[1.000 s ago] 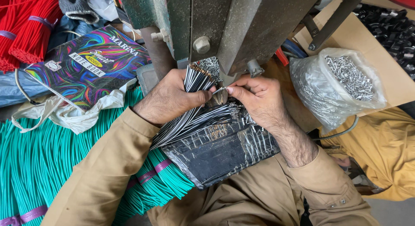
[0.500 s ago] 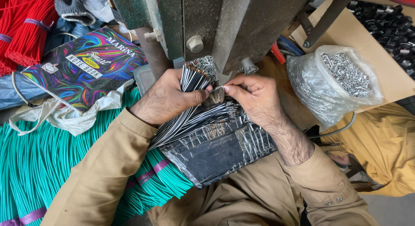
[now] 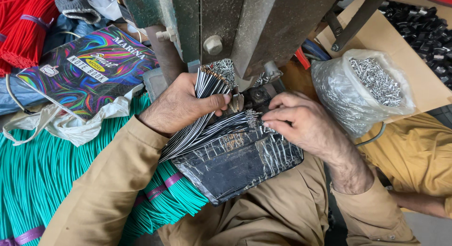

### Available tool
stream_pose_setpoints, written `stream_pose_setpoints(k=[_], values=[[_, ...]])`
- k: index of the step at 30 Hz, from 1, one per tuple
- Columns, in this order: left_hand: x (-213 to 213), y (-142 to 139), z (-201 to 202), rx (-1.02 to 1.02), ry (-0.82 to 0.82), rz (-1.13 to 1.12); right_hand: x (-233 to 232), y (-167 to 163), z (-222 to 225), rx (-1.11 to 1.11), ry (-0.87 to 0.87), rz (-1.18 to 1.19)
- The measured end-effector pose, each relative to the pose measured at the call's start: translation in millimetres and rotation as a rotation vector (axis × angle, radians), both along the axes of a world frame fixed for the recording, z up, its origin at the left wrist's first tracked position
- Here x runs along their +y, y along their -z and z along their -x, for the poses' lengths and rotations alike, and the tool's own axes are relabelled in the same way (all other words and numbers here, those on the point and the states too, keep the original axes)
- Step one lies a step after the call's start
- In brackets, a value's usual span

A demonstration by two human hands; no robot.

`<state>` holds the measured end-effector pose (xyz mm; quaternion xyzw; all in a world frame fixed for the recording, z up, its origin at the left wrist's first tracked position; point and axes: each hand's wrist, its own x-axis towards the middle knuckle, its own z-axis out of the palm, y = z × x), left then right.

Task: The person holds a bundle of black wires in one hand and repeatedly places a metal terminal onto a wire end under a bench-mounted crimping press, operating the press to crimp the terminal onto the wire, then reaches into a bag of metal terminals for the next one. The crimped wires accumulate in the bundle as the cycle repeats.

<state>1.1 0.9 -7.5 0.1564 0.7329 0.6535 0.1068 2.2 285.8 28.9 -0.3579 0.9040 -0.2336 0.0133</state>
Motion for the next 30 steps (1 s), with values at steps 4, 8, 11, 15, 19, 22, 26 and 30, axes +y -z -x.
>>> stream_pose_setpoints(k=[4, 8, 11, 15, 19, 22, 26, 30], values=[[-1, -2, -3, -0.005, -0.034, 0.019, -3, 8, 0, 0.067, -0.022, -0.026], [1, -3, -3, 0.007, -0.036, 0.03, 1, 13, 4, 0.069, -0.051, 0.01], [0, -2, -3, -0.016, -0.056, 0.074, 3, 16, 6, 0.059, -0.033, 0.014], [1, -1, -3, -0.012, -0.035, 0.06, 6, 19, 6, 0.068, -0.043, 0.017], [1, -3, -4, 0.007, -0.032, 0.01, 9, 16, 7, -0.083, 0.043, 0.053], [1, -4, -3, -0.007, -0.043, 0.066, 10, 12, 8, -0.096, 0.042, 0.038], [1, -4, -5, -0.015, -0.055, 0.084, 5, 10, 8, -0.069, 0.041, -0.027], [2, -3, -4, 0.021, -0.046, 0.065, 1, 10, 7, -0.064, 0.112, -0.066]])
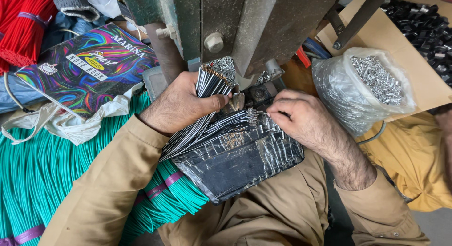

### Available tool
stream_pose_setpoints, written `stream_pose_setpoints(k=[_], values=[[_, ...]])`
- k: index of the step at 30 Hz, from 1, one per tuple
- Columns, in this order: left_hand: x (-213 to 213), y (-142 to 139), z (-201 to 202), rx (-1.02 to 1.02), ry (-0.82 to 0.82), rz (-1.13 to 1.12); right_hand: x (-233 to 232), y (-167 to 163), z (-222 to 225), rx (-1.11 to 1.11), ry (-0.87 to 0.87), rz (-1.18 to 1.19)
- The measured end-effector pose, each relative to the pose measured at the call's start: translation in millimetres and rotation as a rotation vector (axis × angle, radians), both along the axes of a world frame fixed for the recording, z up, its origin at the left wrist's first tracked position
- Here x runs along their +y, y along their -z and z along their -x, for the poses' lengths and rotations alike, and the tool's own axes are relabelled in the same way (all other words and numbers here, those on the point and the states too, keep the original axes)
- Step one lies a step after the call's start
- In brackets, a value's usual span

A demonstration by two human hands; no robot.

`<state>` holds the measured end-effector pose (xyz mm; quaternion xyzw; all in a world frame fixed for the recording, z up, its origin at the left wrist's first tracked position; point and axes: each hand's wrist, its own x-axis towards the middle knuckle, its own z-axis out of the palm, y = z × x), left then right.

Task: The person holds a bundle of black wires in one hand and repeatedly places a metal terminal onto a wire end under a bench-mounted crimping press, operating the press to crimp the terminal onto the wire, then reaches into a bag of metal terminals for the next one. The crimped wires accumulate in the bundle as the cycle repeats.

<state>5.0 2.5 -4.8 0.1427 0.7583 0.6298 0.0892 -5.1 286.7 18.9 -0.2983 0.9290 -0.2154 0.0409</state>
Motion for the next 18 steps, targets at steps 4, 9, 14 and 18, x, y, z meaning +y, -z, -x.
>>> stream_pose_setpoints(k=[4, 9, 14, 18], values=[[-1, 2, 1, 0.017, 0.01, 0.017, -1, 1, 0, 0.112, -0.086, -0.008], [-2, 1, 0, -0.021, 0.017, -0.014, -1, 6, -2, 0.037, 0.051, 0.087], [-1, -1, -1, -0.08, 0.026, -0.061, 0, 14, 3, -0.012, 0.047, 0.36], [-1, 0, 0, -0.072, 0.021, -0.049, -10, 27, 13, -0.264, 0.162, 0.714]])
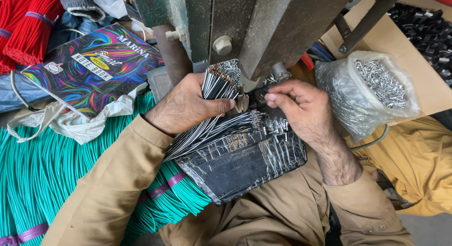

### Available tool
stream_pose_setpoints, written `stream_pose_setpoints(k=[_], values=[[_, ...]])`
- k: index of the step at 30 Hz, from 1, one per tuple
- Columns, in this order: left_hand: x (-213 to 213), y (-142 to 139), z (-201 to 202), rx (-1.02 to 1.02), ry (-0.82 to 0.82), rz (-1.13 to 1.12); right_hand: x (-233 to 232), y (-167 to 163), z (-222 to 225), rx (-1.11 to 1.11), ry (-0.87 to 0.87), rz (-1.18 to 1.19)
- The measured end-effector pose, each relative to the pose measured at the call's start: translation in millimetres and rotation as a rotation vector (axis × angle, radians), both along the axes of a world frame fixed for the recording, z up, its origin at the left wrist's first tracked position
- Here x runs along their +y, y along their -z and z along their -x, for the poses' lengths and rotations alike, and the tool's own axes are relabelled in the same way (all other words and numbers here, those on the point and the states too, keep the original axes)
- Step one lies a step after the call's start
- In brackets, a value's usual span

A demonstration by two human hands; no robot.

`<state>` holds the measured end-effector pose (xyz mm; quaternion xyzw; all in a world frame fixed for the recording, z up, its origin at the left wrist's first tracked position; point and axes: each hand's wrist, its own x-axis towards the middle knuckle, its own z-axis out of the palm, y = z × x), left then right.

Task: The person holds a bundle of black wires in one hand and repeatedly places a metal terminal onto a wire end under a bench-mounted crimping press, operating the press to crimp the terminal onto the wire, then reaches into a bag of metal terminals for the next one. The crimped wires accumulate in the bundle as the cycle repeats.

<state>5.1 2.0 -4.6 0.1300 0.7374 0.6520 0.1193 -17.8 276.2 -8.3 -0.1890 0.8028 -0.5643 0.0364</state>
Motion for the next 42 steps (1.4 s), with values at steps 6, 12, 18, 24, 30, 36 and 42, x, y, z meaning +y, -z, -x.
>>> stream_pose_setpoints(k=[6, 12, 18, 24, 30, 36, 42], values=[[0, 6, 2, 0.072, 0.007, -0.029, -24, 15, 4, -0.049, -0.133, 0.261], [-1, 7, 3, 0.06, -0.003, -0.016, -26, 20, 11, -0.014, -0.124, 0.149], [-1, 3, 3, 0.058, -0.021, 0.031, -22, 24, 13, 0.015, -0.103, 0.048], [0, 2, 3, 0.029, -0.033, 0.064, -21, 21, 12, -0.047, -0.015, -0.102], [-2, 1, 3, 0.018, -0.03, 0.067, -10, -2, -10, 0.055, -0.113, 0.039], [-1, 5, 4, -0.002, -0.018, 0.048, 8, -23, -30, 0.49, -0.206, -0.584], [0, 2, 2, 0.064, 0.082, -0.047, 15, -12, -30, 0.422, -0.212, -0.408]])
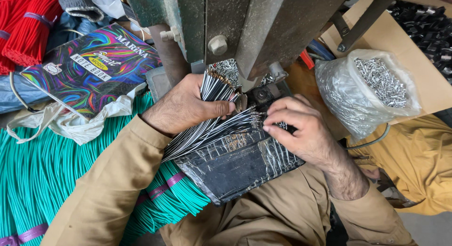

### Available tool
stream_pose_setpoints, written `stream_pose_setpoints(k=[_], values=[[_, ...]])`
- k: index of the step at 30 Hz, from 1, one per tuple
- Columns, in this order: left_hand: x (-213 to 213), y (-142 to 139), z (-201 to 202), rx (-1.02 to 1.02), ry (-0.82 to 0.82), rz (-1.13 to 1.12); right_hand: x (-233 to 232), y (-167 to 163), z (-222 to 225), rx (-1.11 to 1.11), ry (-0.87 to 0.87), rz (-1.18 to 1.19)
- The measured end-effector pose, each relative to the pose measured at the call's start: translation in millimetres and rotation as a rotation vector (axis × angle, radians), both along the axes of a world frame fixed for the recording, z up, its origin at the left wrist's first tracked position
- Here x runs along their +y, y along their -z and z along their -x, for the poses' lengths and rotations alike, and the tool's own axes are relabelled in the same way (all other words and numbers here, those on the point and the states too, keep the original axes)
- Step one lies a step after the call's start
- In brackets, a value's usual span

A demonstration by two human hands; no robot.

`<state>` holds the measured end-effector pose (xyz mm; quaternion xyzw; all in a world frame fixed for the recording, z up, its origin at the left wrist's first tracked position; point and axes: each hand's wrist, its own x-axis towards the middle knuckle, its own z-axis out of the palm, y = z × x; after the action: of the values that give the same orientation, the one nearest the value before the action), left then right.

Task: The person holds a bundle of black wires in one hand and repeatedly places a metal terminal onto a wire end under a bench-mounted crimping press, operating the press to crimp the terminal onto the wire, then reaches into a bag of metal terminals for the next one. The crimped wires accumulate in the bundle as the cycle repeats.

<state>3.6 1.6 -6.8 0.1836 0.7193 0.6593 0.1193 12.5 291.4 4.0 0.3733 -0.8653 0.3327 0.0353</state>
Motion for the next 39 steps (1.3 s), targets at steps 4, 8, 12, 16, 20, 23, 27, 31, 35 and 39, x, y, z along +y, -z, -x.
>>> stream_pose_setpoints(k=[4, 8, 12, 16, 20, 23, 27, 31, 35, 39], values=[[0, -2, 1, -0.075, -0.016, 0.041, -1, 16, 20, -0.345, 0.028, 0.422], [0, -1, 2, -0.044, -0.052, 0.07, -11, 24, 33, -0.359, 0.119, 0.577], [-1, 1, 2, -0.018, -0.094, 0.09, -32, 27, 36, -0.448, 0.036, 0.601], [-1, 2, 3, 0.009, -0.083, 0.027, -41, 28, 38, -0.498, 0.056, 0.591], [-2, 2, 4, -0.046, -0.101, 0.078, -40, 32, 41, -0.432, 0.099, 0.478], [-1, 3, 3, -0.047, -0.112, 0.089, -38, 33, 43, -0.432, 0.111, 0.435], [0, 4, 3, -0.015, -0.1, 0.044, -37, 31, 46, -0.424, 0.121, 0.415], [0, 5, 3, -0.072, -0.134, 0.118, -36, 27, 46, -0.406, 0.254, 0.245], [0, 3, 2, -0.03, -0.12, 0.076, -40, 22, 37, -0.379, 0.162, 0.329], [-1, 1, 4, -0.024, -0.097, 0.076, -32, 6, 18, -0.35, 0.052, 0.429]])
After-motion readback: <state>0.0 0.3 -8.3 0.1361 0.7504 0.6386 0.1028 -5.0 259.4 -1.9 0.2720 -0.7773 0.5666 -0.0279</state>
